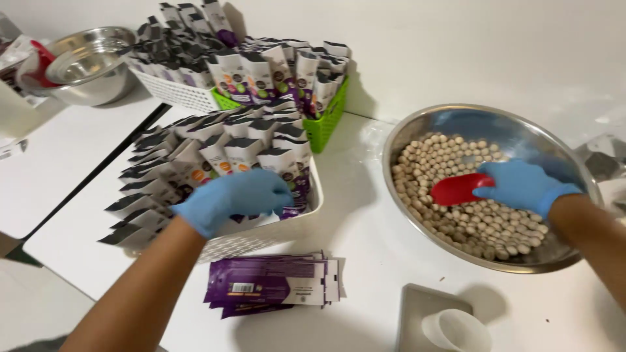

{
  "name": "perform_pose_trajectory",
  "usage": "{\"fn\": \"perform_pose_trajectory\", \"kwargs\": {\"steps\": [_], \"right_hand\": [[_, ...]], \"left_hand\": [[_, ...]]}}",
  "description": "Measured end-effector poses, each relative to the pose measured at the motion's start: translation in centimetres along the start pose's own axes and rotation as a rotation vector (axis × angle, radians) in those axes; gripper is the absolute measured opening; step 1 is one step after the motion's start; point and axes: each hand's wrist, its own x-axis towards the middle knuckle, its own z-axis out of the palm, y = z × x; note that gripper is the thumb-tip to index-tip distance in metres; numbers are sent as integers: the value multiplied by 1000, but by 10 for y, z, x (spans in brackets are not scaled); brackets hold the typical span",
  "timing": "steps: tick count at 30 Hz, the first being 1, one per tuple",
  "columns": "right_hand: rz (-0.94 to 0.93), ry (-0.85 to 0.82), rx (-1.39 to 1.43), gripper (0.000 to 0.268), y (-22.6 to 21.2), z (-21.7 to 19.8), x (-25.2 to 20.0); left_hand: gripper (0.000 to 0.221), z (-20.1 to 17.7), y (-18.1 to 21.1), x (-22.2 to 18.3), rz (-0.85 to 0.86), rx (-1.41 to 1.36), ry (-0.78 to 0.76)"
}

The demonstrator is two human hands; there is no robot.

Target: Weighing and packaging small round food items into individual pouches

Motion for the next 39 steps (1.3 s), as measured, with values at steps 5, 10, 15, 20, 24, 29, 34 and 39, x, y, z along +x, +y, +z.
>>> {"fn": "perform_pose_trajectory", "kwargs": {"steps": [5,10,15,20,24,29,34,39], "right_hand": [[-112,262,-139,35,18,-7,-1],[-1,618,-645,23,19,-20,-12],[-171,516,-232,30,-20,4,-38],[-111,157,280,38,-54,24,-55],[-75,157,385,46,-61,-16,-103],[-232,356,557,46,10,-16,-117],[171,228,427,37,-28,-71,-238],[260,61,-182,34,-56,-45,-296]], "left_hand": [[30,-24,98,-58,184,-541,636],[64,97,151,44,634,-420,796],[93,136,164,111,450,-89,927],[90,121,154,116,421,-187,845],[86,112,159,71,482,-405,864],[29,141,185,31,557,-993,921],[85,152,215,23,608,-961,267],[53,170,227,39,627,-960,207]]}}
